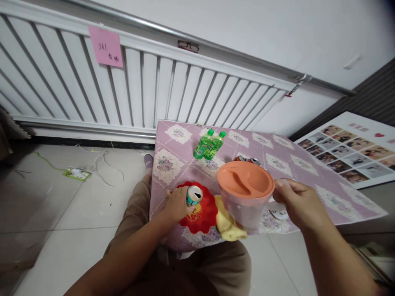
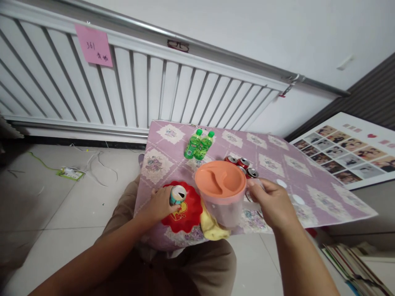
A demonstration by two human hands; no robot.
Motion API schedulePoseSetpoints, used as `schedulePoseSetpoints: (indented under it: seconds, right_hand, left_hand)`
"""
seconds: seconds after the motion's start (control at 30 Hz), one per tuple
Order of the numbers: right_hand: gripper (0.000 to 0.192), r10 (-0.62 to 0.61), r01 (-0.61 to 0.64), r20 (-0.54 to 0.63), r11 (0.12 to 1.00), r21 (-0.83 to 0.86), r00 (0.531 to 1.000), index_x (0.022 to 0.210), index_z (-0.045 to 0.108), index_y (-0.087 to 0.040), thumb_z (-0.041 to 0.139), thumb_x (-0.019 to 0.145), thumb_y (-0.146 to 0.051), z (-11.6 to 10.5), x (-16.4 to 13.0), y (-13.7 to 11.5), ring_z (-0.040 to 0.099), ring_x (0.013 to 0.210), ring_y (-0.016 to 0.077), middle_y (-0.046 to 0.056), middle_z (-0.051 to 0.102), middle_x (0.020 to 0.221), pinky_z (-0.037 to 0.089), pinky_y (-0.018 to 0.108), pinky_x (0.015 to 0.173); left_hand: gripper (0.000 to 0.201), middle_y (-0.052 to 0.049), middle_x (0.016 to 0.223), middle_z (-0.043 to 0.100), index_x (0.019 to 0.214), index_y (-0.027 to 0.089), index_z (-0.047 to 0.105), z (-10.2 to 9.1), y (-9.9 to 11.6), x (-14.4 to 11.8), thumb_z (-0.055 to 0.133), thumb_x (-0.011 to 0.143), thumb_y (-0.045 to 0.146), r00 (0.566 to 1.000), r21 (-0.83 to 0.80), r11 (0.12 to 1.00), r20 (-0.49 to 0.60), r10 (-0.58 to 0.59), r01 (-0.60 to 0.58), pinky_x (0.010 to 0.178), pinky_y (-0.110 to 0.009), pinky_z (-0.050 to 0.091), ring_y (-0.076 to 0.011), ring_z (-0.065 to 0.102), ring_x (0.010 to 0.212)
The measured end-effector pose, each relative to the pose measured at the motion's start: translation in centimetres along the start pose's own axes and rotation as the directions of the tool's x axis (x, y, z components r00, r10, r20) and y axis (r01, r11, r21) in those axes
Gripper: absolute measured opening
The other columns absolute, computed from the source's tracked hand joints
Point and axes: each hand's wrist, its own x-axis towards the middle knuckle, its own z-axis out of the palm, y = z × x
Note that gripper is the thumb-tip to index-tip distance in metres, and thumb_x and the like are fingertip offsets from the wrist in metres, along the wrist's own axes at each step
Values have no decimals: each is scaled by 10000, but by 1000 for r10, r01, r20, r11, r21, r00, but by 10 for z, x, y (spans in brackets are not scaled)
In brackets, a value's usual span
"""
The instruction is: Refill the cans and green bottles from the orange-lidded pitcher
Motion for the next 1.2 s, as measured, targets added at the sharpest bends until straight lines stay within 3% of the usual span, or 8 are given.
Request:
schedulePoseSetpoints:
  seconds: [0.2,0.37,0.53,0.7,0.87,1.1,1.2]
  right_hand:
    - [407,66,3,-194,941,337,979,505,527,-217,751,698,-497,17,7,26,349,465,116,-32,430,454,264,295,486]
    - [350,67,80,-334,910,407,940,525,519,-242,673,768,-441,42,16,34,394,494,138,-36,454,487,318,295,516]
    - [311,111,123,-392,843,524,913,581,547,-222,702,707,-460,76,33,49,381,525,112,-62,457,524,313,262,533]
    - [401,146,121,-419,827,548,896,577,490,-222,700,685,-546,113,48,69,334,518,92,-86,410,516,279,245,510]
    - [400,182,82,-407,829,552,895,635,543,-207,696,688,-572,135,49,88,328,510,89,-101,388,507,265,240,493]
    - [419,183,24,-339,850,526,923,779,648,-165,687,708,-576,136,43,96,485,613,123,-54,537,623,397,255,589]
    - [478,159,29,-311,852,523,937,924,656,-161,693,689,-576,130,36,95,550,715,141,-15,621,783,462,282,679]
  left_hand:
    - [595,-101,1283,668,1302,244,532,2,1,1,768,776,391,1000,-14,1000,21,0,1,1094,-508,348,-325,582,1251]
    - [604,-111,1314,663,1290,246,554,4,2,2,790,748,375,1000,-28,1000,-5,-12,12,1103,-523,346,-338,577,1267]
    - [613,-109,1325,671,1289,264,568,7,2,2,801,727,338,999,-84,996,-24,-22,20,1123,-544,319,-343,566,1281]
    - [608,-111,1329,668,1279,249,576,12,0,3,799,718,316,999,-91,996,-50,-2,-3,1128,-586,296,-358,568,1273]
    - [621,-122,1295,681,1278,234,589,15,-2,4,814,708,336,998,-86,996,-69,6,-12,1093,-587,341,-378,584,1250]
    - [612,-131,1275,685,1258,219,604,19,-4,5,822,699,338,995,-55,998,-100,14,-20,1085,-587,351,-382,591,1243]
    - [610,-135,1267,689,1243,218,613,21,-5,5,831,688,348,994,-36,999,-105,11,-15,1079,-585,357,-386,593,1236]
